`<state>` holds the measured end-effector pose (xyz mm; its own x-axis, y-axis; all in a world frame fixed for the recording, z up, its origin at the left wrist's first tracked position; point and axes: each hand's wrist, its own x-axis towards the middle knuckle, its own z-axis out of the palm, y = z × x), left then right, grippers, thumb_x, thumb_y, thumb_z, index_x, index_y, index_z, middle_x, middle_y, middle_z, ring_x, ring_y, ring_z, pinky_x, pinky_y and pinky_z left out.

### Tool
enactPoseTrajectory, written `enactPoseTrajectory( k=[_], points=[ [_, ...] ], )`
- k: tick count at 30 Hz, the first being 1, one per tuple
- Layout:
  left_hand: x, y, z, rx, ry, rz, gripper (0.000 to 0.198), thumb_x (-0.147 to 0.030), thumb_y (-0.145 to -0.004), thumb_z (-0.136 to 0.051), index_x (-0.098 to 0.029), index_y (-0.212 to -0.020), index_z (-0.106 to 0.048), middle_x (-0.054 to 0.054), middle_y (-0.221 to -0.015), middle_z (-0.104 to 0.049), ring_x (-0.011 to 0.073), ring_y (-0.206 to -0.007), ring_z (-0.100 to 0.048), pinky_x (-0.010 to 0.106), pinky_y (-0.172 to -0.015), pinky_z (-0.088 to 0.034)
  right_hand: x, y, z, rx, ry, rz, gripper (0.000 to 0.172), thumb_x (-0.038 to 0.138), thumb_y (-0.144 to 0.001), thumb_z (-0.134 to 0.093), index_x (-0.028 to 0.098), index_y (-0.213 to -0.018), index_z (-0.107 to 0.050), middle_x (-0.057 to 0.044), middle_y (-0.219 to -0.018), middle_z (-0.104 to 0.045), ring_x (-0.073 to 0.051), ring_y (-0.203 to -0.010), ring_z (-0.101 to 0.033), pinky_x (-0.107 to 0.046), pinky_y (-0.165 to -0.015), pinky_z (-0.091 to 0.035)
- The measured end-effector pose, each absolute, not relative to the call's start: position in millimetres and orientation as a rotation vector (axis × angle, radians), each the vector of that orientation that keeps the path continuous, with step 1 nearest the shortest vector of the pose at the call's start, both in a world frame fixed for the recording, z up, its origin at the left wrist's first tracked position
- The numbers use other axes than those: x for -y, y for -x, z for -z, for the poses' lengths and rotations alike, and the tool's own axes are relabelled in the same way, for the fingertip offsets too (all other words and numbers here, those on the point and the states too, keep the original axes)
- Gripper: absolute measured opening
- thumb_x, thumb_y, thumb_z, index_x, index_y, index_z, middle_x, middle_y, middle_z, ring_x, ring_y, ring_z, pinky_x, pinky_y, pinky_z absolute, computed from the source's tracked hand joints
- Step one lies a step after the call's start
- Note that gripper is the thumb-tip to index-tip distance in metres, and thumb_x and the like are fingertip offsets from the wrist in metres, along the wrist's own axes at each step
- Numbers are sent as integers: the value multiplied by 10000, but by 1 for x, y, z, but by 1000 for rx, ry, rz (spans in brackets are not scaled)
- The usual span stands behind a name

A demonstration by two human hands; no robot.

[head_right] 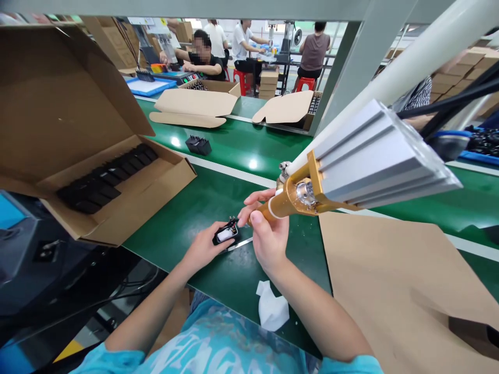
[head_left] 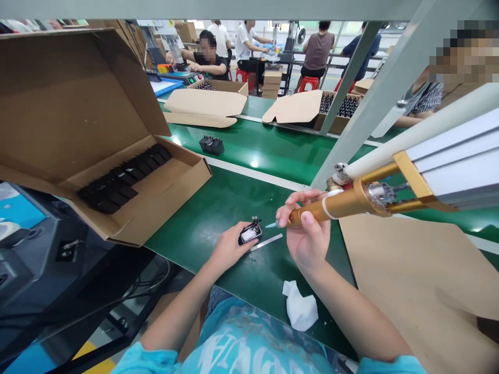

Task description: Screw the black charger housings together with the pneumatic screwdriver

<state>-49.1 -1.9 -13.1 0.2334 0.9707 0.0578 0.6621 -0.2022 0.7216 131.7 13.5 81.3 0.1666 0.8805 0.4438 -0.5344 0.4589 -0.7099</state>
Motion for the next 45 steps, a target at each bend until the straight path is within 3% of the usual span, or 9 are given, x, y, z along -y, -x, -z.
enactPoseTrajectory(
  k=[4, 12, 22, 30, 45],
  points=[
    [11, 34, 3, -1594, -1963, -788, 363, -409, -880, -624, -249, -1191, -527, 23, -1050, -721, 220, -918, -704, 306, -757, -528, -12, -127, -82, 951, 434, -1056, 250, 370, -816, -657, 278, -1028, -562, 38, -879, -616, -83, -509, -590, -316, -594, -519],
    [12, 30, -13, -1540, -2019, -1016, 295, -339, -816, -681, -244, -1081, -594, 20, -981, -706, 200, -881, -675, 297, -760, -512, -7, -125, -82, 957, 464, -1017, 294, 454, -811, -618, 284, -1048, -576, 18, -874, -595, -100, -518, -572, -342, -595, -522],
    [16, 33, -23, -1499, -2005, -1050, 259, -311, -807, -692, -231, -1035, -599, -3, -913, -707, 177, -809, -670, 272, -730, -504, -5, -120, -83, 968, 428, -978, 178, 405, -843, -590, 274, -964, -596, 19, -911, -579, -88, -527, -583, -336, -619, -509],
    [19, 35, -20, -1531, -1934, -1010, 271, -328, -817, -670, -243, -1064, -598, 10, -961, -703, 195, -862, -667, 296, -755, -503, -3, -117, -87, 978, 488, -996, 377, 434, -787, -631, 312, -1138, -567, 17, -922, -566, -89, -510, -548, -350, -623, -526],
    [10, 21, -9, -1383, -1918, -1117, 444, -225, -792, -684, -250, -1219, -563, 34, -1100, -686, 200, -959, -661, 327, -838, -535, -2, -108, -92, 1001, 445, -1060, 252, 397, -805, -621, 297, -1028, -561, 8, -958, -559, -97, -549, -557, -363, -664, -523]
  ],
)
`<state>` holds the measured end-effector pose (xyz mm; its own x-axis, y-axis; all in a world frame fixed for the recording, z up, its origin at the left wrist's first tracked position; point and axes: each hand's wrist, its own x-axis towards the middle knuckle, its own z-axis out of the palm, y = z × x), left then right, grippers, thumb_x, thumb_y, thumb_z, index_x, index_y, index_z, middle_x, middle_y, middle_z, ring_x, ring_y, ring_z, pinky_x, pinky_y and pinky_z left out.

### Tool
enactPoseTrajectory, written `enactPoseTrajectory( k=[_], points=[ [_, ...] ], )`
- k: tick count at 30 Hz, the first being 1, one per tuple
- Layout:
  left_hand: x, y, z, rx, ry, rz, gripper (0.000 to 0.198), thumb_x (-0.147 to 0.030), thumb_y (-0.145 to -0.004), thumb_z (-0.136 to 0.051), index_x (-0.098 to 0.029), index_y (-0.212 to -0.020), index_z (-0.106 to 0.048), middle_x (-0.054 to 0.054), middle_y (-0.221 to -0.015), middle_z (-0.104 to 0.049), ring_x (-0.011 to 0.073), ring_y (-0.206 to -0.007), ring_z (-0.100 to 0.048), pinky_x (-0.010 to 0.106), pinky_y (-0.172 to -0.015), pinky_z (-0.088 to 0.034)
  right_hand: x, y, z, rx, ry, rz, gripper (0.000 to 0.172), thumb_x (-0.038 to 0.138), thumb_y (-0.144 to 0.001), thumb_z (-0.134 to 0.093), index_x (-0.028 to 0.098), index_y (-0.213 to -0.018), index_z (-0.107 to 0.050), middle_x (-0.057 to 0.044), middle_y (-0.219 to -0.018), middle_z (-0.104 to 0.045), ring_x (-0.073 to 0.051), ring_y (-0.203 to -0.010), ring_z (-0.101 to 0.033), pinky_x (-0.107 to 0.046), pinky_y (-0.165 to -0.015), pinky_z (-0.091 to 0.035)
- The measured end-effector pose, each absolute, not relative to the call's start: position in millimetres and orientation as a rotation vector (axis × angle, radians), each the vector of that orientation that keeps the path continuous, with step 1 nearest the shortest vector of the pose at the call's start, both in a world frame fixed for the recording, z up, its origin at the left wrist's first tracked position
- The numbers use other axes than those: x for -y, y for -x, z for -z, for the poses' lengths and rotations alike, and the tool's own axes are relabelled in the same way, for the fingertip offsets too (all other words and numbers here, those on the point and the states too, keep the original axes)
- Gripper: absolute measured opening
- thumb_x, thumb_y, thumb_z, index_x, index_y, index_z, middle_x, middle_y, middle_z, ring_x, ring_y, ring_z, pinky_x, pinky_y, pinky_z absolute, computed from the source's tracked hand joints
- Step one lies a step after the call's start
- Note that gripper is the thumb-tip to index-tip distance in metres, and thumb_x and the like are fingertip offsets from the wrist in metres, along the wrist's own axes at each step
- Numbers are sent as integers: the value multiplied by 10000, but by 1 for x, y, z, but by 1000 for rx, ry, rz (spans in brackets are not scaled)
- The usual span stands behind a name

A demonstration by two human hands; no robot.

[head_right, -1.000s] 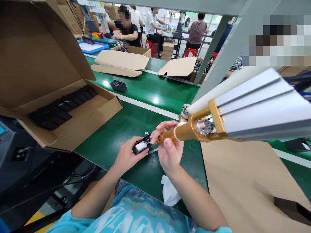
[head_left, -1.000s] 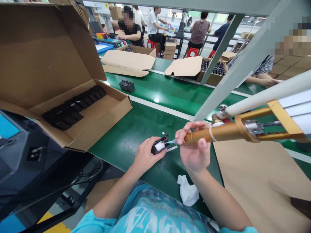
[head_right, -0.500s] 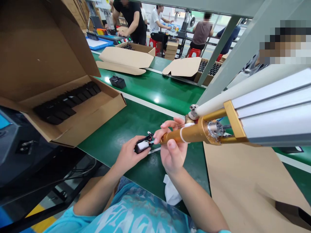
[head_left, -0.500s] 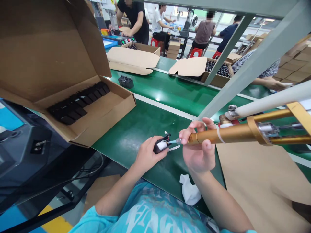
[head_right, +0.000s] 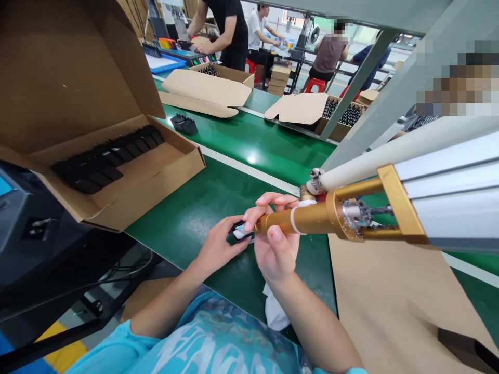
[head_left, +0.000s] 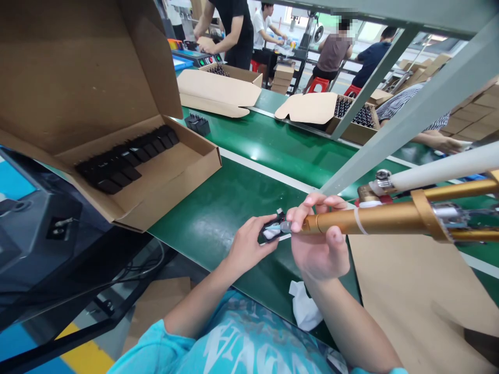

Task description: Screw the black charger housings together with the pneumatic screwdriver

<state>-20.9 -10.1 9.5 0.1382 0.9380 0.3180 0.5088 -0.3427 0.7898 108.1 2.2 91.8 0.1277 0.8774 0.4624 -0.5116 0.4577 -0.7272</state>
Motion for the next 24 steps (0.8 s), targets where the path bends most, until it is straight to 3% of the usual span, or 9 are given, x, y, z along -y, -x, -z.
enactPoseTrajectory(
  k=[8, 14, 21, 24],
  points=[
    [7, 21, -10, -1263, -2004, -1228, 453, -242, -823, -684, -262, -1255, -548, 49, -1160, -692, 219, -1043, -663, 371, -892, -543, 0, -109, -92, 1020, 497, -1020, 186, 422, -816, -609, 280, -914, -540, 9, -935, -537, -93, -530, -544, -369, -649, -532],
    [8, 18, -9, -1236, -1991, -1262, 457, -257, -825, -699, -260, -1255, -545, 39, -1187, -694, 205, -1028, -679, 336, -891, -543, 0, -109, -93, 1008, 513, -1023, 257, 445, -802, -608, 296, -1005, -558, 2, -934, -546, -100, -543, -535, -374, -673, -529],
    [-3, 33, -5, -1536, -1947, -914, 369, -316, -819, -678, -251, -1174, -599, 31, -1032, -699, 225, -951, -667, 340, -819, -526, -4, -114, -89, 970, 510, -1007, 398, 432, -753, -641, 341, -1130, -551, 3, -964, -545, -113, -575, -527, -370, -670, -519],
    [-14, 51, 2, -1564, -1942, -747, 357, -281, -799, -681, -241, -1148, -615, 37, -1020, -686, 237, -942, -656, 354, -827, -519, -6, -121, -86, 917, 541, -981, 381, 385, -740, -654, 354, -1104, -544, 9, -998, -546, -109, -599, -533, -359, -682, -516]
  ],
)
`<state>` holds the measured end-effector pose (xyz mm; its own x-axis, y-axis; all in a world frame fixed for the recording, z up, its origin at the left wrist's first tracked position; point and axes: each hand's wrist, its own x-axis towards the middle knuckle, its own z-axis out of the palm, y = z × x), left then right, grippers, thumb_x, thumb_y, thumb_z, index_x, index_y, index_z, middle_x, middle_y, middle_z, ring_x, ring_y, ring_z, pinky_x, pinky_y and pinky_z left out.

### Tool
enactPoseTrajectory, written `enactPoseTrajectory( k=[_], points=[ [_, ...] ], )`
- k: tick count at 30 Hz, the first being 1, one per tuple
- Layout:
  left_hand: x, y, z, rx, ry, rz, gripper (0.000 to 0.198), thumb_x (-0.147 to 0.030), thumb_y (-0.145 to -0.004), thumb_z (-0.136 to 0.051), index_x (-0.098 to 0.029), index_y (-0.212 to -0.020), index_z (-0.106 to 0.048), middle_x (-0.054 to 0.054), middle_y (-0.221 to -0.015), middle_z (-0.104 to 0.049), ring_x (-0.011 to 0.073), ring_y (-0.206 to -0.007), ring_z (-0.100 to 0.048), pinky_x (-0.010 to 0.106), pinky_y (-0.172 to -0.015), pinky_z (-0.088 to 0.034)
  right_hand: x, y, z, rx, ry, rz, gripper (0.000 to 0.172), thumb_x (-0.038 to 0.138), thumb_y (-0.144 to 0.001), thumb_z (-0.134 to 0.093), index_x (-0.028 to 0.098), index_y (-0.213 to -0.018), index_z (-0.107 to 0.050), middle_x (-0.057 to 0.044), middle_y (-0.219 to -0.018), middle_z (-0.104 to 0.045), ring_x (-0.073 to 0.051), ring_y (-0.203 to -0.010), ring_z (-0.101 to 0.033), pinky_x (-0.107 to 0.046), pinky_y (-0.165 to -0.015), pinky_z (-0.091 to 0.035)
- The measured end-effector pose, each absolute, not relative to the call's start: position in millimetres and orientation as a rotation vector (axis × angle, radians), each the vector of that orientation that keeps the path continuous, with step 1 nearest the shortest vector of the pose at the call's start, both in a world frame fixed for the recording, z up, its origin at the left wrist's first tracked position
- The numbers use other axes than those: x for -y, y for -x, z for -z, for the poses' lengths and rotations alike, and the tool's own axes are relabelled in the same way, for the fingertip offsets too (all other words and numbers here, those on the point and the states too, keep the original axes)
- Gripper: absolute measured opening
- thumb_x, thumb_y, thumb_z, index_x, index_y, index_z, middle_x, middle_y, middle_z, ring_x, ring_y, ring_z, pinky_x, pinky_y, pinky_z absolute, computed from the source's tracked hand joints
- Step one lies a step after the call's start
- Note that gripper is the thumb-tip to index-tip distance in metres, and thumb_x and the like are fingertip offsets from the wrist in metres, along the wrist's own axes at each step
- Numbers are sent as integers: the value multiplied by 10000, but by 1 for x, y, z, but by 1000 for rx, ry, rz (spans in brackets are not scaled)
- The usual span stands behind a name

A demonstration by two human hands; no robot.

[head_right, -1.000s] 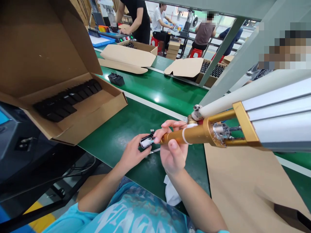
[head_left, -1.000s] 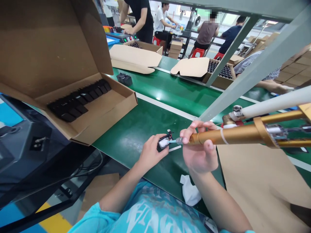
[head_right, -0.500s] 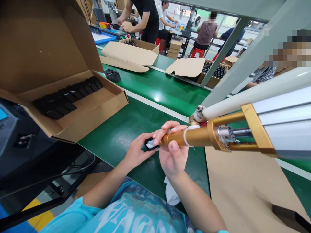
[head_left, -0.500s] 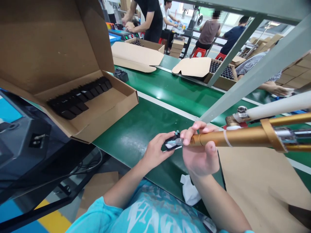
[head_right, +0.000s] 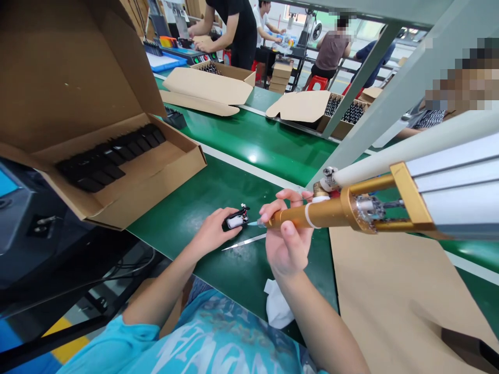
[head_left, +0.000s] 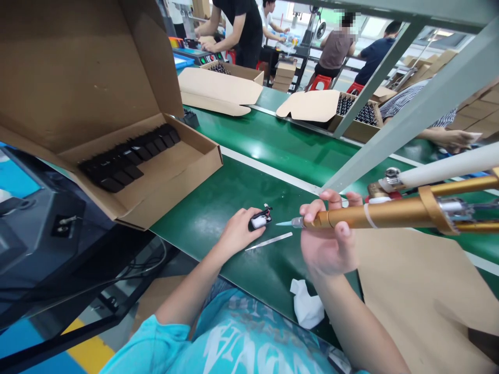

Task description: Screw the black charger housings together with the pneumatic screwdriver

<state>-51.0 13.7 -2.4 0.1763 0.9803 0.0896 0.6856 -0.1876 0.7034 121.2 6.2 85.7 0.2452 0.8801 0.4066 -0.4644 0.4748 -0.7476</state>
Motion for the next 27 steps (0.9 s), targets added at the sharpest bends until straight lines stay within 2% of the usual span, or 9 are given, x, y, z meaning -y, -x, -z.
enactPoseTrajectory(
  k=[3, 6, 9, 11, 15, 20, 23, 25, 27],
  points=[
    [-24, 68, 4, -1468, -1877, -609, 422, -355, -779, -716, -245, -1169, -601, 41, -1096, -691, 255, -992, -655, 378, -866, -520, -8, -131, -82, 863, 538, -987, 317, 345, -748, -662, 340, -1048, -558, 11, -1027, -555, -106, -636, -557, -343, -699, -515],
    [-37, 75, 1, -1325, -1771, -546, 625, -503, -772, -713, -243, -1307, -523, 83, -1319, -617, 285, -1180, -602, 410, -975, -495, -8, -143, -78, 835, 537, -989, 287, 315, -754, -672, 320, -1025, -578, 10, -1028, -569, -102, -647, -576, -336, -711, -515],
    [-52, 72, -1, -1169, -1699, -578, 621, -486, -826, -653, -224, -1363, -481, 101, -1436, -537, 268, -1312, -519, 416, -1093, -417, -5, -155, -74, 826, 560, -977, 277, 298, -751, -675, 308, -1015, -591, 10, -1012, -585, -105, -642, -587, -334, -702, -510],
    [-60, 67, 1, -1056, -1690, -596, 498, -422, -858, -611, -209, -1301, -534, 98, -1366, -602, 248, -1268, -563, 402, -1086, -426, -3, -164, -72, 828, 579, -972, 292, 294, -742, -679, 306, -1021, -595, 11, -997, -593, -108, -631, -590, -332, -684, -505],
    [-60, 58, 7, -1035, -1747, -717, 289, -284, -865, -547, -206, -1140, -586, 46, -1091, -732, 198, -1037, -687, 338, -943, -517, 0, -183, -66, 841, 609, -982, 325, 288, -727, -690, 303, -1038, -596, 11, -971, -608, -117, -610, -597, -333, -656, -493],
    [-50, 60, 4, -1208, -2089, -810, 218, -166, -788, -527, -207, -984, -614, 18, -938, -699, 167, -844, -655, 303, -804, -520, 0, -200, -61, 824, 638, -938, 330, 271, -718, -683, 292, -1038, -604, 4, -958, -621, -123, -603, -597, -326, -629, -477],
    [-41, 66, -5, -1219, -2322, -716, 303, -155, -835, -484, -190, -1103, -620, 57, -969, -672, 194, -892, -620, 324, -800, -520, -2, -206, -59, 808, 643, -921, 322, 263, -716, -685, 295, -1028, -612, 8, -955, -621, -121, -600, -598, -322, -626, -472],
    [-34, 68, -9, -1213, -2411, -659, 357, -185, -905, -461, -179, -1245, -570, 75, -1014, -679, 212, -951, -600, 348, -836, -522, -4, -209, -59, 810, 647, -926, 319, 259, -718, -688, 298, -1026, -618, 8, -954, -622, -123, -605, -602, -322, -627, -471],
    [-27, 68, -9, -1253, -2446, -663, 359, -240, -965, -444, -182, -1307, -537, 79, -1065, -694, 219, -987, -594, 362, -866, -524, -5, -211, -58, 816, 647, -935, 312, 250, -723, -689, 295, -1025, -625, 6, -953, -622, -121, -610, -605, -319, -626, -468]
  ],
)
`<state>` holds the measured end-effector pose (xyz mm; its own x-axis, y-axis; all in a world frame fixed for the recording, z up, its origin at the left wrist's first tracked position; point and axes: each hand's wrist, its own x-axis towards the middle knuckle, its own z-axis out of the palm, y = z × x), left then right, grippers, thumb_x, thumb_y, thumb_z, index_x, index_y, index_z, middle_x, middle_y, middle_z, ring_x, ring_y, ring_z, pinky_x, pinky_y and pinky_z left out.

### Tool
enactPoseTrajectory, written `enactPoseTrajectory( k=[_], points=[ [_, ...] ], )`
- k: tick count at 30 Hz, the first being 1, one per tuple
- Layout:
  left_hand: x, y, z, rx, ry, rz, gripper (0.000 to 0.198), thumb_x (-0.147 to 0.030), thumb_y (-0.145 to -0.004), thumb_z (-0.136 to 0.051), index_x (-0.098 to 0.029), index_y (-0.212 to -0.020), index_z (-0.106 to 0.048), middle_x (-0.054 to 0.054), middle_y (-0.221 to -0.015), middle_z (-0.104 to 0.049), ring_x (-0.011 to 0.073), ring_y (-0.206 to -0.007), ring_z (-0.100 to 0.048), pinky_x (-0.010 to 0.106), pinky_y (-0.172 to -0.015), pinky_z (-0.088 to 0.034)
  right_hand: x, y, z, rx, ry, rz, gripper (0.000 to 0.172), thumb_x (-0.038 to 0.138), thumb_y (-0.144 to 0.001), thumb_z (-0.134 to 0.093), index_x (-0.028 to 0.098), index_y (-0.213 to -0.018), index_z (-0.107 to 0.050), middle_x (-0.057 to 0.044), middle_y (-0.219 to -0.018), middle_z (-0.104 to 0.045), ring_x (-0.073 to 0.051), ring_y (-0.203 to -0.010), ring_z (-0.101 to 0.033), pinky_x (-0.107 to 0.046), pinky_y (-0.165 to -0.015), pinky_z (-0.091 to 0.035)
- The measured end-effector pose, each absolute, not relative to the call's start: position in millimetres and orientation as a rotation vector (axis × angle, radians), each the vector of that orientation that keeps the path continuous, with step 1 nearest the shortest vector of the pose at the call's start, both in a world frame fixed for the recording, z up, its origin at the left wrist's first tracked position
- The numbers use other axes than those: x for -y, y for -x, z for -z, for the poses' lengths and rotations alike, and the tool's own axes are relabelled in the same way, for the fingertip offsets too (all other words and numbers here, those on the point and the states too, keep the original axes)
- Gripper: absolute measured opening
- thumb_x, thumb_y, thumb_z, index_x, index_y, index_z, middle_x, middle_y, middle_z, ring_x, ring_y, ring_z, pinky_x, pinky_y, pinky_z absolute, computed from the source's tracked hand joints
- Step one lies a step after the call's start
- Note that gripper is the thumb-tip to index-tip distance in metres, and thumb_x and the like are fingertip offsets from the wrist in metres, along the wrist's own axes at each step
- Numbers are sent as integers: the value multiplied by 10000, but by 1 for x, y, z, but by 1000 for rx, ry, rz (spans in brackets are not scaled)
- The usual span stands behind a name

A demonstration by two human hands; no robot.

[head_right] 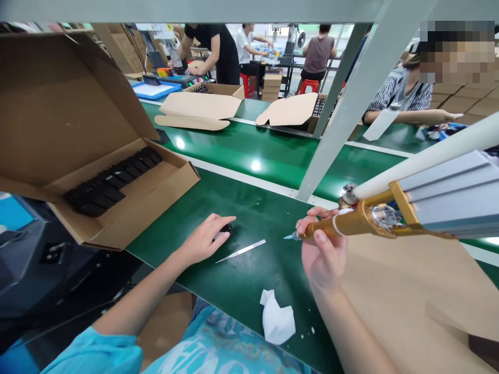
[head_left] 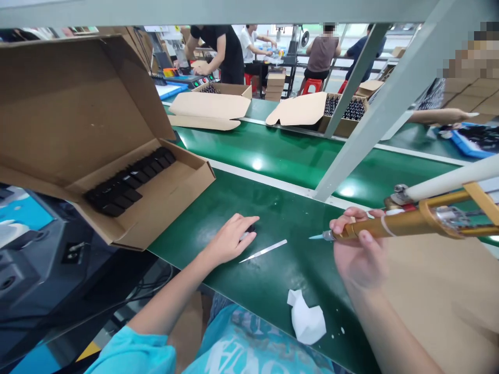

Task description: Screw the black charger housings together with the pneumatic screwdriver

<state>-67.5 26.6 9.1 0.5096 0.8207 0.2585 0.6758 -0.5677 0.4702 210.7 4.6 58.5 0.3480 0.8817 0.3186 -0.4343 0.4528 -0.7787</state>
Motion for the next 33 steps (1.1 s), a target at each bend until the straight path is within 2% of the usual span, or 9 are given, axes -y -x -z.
enactPoseTrajectory(
  k=[3, 7, 11, 13, 16, 20, 23, 29, 33],
  points=[
    [-18, 63, -2, -1373, -2428, -798, 311, -291, -987, -471, -183, -1259, -577, 79, -1092, -711, 210, -986, -628, 348, -868, -534, -5, -212, -59, 826, 637, -945, 310, 246, -730, -695, 295, -1029, -626, 3, -959, -619, -119, -617, -607, -318, -633, -468],
    [-14, 53, 10, -1518, -2274, -1053, 188, -313, -938, -585, -193, -1067, -651, 65, -1064, -733, 191, -940, -682, 321, -854, -545, -5, -212, -59, 841, 628, -959, 320, 263, -737, -701, 298, -1043, -615, 1, -952, -617, -123, -617, -603, -330, -644, -473],
    [-15, 41, 14, -1609, -2094, -1108, 134, -312, -934, -582, -210, -973, -659, 36, -1021, -739, 193, -960, -677, 333, -879, -537, -5, -213, -60, 839, 638, -972, 325, 272, -741, -707, 305, -1048, -609, 2, -955, -612, -123, -624, -601, -334, -649, -474],
    [-15, 38, 14, -1643, -2067, -1045, 165, -323, -957, -539, -224, -1004, -662, 24, -1043, -735, 193, -986, -664, 336, -896, -525, -4, -213, -60, 832, 636, -980, 329, 275, -739, -713, 306, -1050, -611, 4, -955, -610, -124, -627, -602, -335, -657, -473],
    [-14, 37, 7, -1712, -2153, -718, 258, -357, -998, -445, -249, -1128, -640, 17, -1128, -712, 199, -1028, -645, 337, -879, -519, -4, -213, -60, 828, 628, -993, 336, 272, -736, -719, 303, -1054, -618, 7, -944, -613, -125, -627, -600, -330, -657, -468],
    [-14, 36, -9, -1834, -2286, -164, 392, -422, -969, -488, -258, -1323, -526, 47, -1106, -679, 240, -1054, -633, 325, -762, -529, -5, -213, -60, 833, 617, -989, 335, 257, -746, -709, 299, -1066, -618, 1, -930, -630, -132, -633, -602, -327, -650, -469],
    [-15, 33, -20, -1849, -2329, 57, 421, -363, -982, -458, -250, -1387, -461, 65, -1076, -658, 242, -1039, -635, 299, -673, -517, -5, -213, -60, 835, 621, -975, 337, 250, -747, -702, 290, -1071, -616, 0, -913, -638, -131, -632, -603, -326, -655, -474],
    [-20, 34, -18, -1752, -2348, 51, 394, -307, -972, -436, -206, -1352, -474, 122, -1125, -641, 279, -1037, -632, 301, -629, -498, -4, -211, -61, 807, 653, -967, 340, 255, -736, -692, 295, -1059, -594, 8, -886, -638, -132, -616, -598, -325, -636, -472],
    [-25, 46, -7, -1610, -2128, -359, 394, -343, -919, -506, -251, -1301, -497, 82, -1049, -647, 274, -979, -637, 329, -691, -510, -5, -212, -60, 816, 656, -970, 347, 261, -738, -699, 292, -1064, -585, 8, -886, -637, -134, -623, -600, -323, -644, -470]
  ],
)
